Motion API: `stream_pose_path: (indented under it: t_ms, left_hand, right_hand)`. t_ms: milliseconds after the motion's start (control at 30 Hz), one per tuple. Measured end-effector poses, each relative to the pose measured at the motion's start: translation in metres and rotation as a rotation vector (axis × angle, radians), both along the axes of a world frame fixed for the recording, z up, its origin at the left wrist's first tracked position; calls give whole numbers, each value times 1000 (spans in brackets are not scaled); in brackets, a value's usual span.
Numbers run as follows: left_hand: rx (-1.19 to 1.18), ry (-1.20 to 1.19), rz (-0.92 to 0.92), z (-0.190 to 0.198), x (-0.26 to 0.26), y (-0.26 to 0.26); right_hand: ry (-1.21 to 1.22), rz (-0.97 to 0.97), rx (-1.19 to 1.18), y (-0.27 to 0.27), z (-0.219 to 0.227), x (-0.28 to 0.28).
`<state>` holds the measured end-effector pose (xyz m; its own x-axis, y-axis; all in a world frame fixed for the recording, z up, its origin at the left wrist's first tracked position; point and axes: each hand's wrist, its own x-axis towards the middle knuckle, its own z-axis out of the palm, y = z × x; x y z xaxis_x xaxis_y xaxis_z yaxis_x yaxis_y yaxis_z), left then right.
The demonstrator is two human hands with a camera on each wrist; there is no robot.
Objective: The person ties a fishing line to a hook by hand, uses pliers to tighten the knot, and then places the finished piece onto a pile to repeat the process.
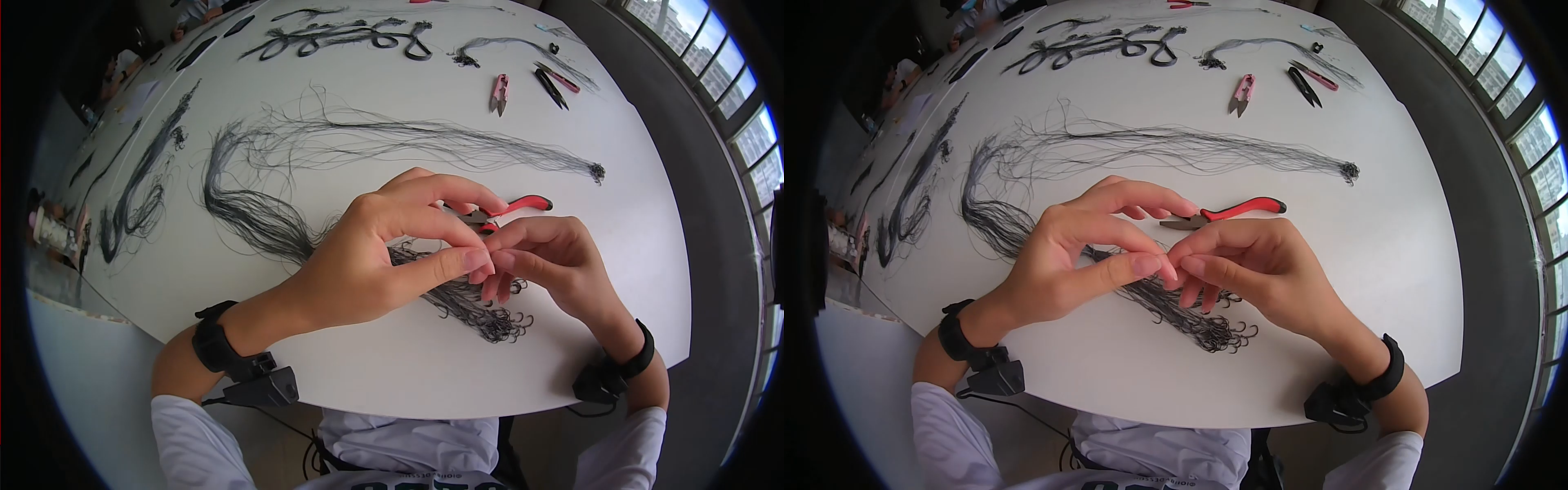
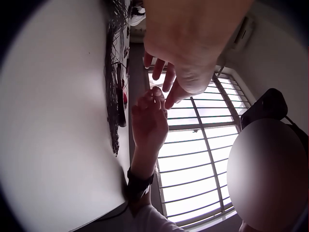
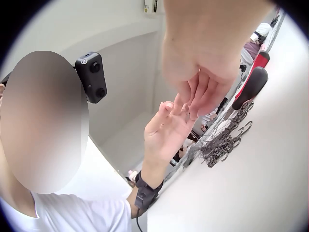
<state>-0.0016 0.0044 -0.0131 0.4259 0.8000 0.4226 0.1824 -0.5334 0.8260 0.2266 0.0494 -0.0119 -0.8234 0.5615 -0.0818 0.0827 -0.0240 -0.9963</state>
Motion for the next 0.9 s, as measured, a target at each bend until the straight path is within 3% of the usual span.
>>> stream_pose_path:
  t_ms: [133,200,300,467,533,600,667,700,800,833,900]
  left_hand:
    - [-162,-113,-44,-4,-2,1]
    - [-142,-115,-43,-5,-2,3]
    - [-191,-179,-49,-8,0,1]
    - [-247,-232,-39,-7,-2,4]
    - [-499,-365,-166,-3,-6,6]
    - [-472,-453,-209,-5,-6,8]
    - [-595,-667,-609,2,-12,13]
    - [-554,-609,-731,3,-15,18]
    - [-666,-715,-701,11,-13,12]
    - [-663,-712,-699,11,-12,12]
    - [-609,-958,-697,15,-8,16]
  right_hand:
    - [64,-106,-161,-14,8,-14]
    - [13,-193,-73,-17,7,-17]
    - [-79,-158,-17,-15,7,-13]
    - [-18,-230,75,-16,10,-10]
    - [-16,-246,122,-15,14,-7]
    - [96,-268,205,-15,17,-5]
    - [128,-311,183,-14,20,-8]
    - [66,-324,158,-10,23,-7]
    - [-63,-342,119,-4,22,-7]
    - [-163,-313,226,-6,19,-11]
    - [-282,-228,382,-9,12,-13]
